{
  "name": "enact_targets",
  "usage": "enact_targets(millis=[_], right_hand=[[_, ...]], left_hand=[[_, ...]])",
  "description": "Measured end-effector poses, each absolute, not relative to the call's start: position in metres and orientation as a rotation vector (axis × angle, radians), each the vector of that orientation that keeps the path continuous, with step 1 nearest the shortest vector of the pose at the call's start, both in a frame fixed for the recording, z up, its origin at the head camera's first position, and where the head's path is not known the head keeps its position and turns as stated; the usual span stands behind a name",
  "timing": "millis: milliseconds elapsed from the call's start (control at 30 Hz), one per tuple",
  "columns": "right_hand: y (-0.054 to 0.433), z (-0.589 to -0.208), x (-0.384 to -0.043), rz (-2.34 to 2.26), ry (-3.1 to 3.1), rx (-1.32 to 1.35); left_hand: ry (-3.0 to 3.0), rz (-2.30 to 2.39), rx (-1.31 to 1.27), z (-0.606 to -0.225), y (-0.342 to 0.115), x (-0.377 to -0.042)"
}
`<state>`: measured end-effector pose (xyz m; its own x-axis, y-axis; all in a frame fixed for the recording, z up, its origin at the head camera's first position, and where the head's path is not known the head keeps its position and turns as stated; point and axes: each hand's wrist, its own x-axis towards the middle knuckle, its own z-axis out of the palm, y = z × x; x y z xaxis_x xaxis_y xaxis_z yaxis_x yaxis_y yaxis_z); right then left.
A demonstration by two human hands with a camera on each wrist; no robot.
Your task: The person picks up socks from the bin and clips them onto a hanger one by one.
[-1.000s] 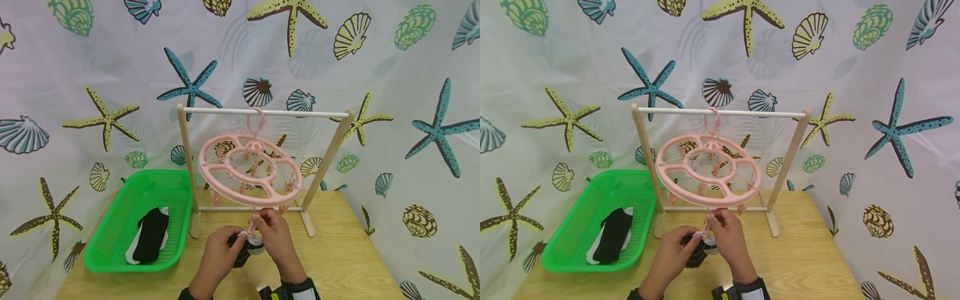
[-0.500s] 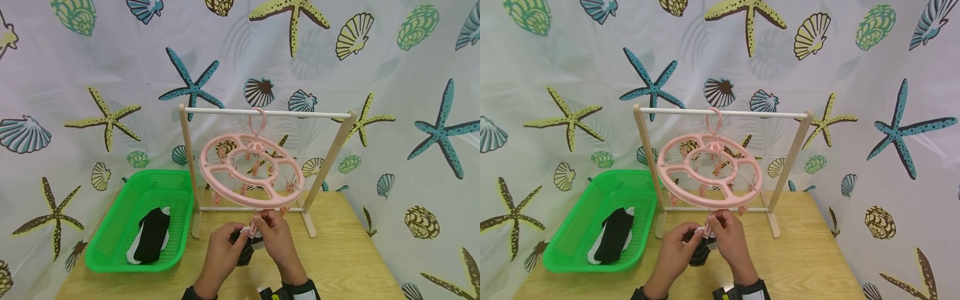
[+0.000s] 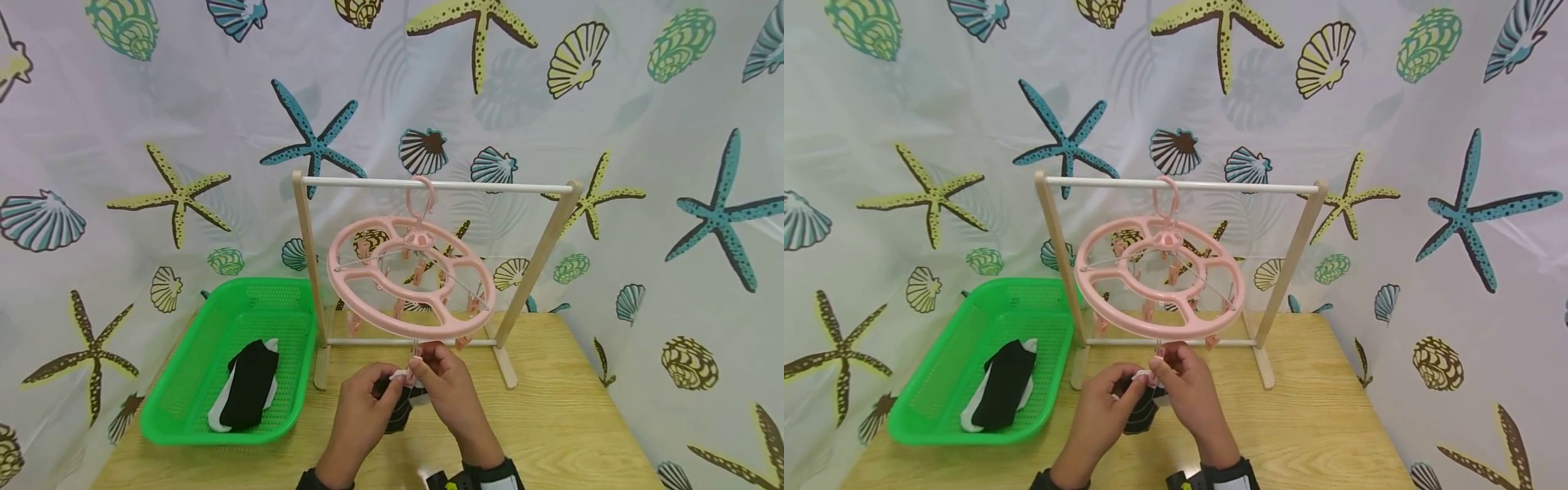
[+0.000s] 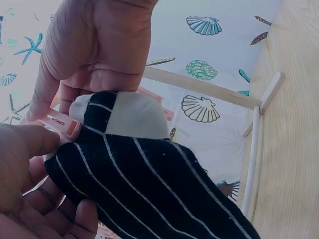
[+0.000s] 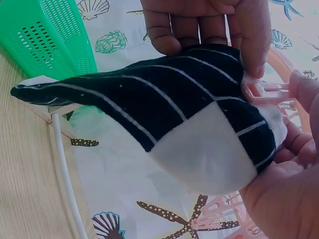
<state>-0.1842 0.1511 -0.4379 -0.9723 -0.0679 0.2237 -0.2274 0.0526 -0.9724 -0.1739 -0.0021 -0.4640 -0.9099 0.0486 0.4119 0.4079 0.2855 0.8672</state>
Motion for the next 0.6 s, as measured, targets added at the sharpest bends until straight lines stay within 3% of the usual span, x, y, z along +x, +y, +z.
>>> enact_targets(millis=[367,600], right_hand=[[0.152,-0.442,-0.186,2.039,-2.2,0.315],[0.153,-0.443,-0.186,2.049,-2.19,0.319]], left_hand=[[-2.228,-1.448,-0.414,-0.46,-0.01,-0.176],[-1.963,-1.116,-0.59,-0.437,-0.021,-0.19]])
